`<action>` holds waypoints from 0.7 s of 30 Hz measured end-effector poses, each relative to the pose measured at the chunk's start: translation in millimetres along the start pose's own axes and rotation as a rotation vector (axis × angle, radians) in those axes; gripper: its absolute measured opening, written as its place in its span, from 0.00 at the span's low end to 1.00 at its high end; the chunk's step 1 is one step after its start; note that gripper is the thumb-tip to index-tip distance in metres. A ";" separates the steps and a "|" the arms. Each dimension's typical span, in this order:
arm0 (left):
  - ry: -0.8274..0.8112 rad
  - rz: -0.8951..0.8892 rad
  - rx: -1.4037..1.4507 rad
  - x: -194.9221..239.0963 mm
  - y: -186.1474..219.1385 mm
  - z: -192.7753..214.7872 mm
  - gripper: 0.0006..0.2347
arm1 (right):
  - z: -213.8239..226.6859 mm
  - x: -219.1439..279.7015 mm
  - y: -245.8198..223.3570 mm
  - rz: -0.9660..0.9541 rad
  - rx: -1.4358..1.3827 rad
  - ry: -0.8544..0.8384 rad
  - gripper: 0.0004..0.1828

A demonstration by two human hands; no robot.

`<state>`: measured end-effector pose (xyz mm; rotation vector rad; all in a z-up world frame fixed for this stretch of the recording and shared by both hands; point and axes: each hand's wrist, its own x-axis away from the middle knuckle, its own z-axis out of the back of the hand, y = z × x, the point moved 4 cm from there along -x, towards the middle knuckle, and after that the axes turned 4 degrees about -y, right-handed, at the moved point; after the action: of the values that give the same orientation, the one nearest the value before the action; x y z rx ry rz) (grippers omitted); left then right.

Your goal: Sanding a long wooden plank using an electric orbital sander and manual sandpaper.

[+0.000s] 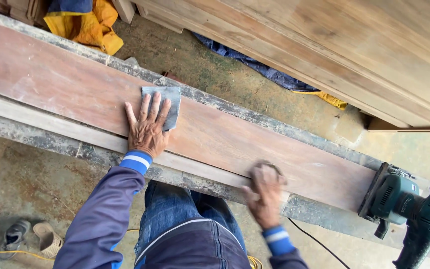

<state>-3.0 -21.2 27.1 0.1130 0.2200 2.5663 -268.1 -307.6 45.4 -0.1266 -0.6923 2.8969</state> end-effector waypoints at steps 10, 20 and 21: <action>-0.007 0.007 0.001 -0.8 -3.5 -9.9 0.36 | -11.6 -0.7 27.7 0.040 0.042 -0.056 0.31; -0.426 -0.739 0.147 33.4 250.3 -63.8 0.32 | 31.6 50.1 179.4 -0.514 0.161 0.234 0.30; -0.317 -0.809 0.188 34.7 286.8 -85.0 0.30 | 32.2 47.6 176.1 -0.507 0.183 0.233 0.31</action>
<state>-193.5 -252.5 -3.6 0.4060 0.3084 1.6930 -342.6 -468.6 -8.3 -0.2247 -0.3514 2.3922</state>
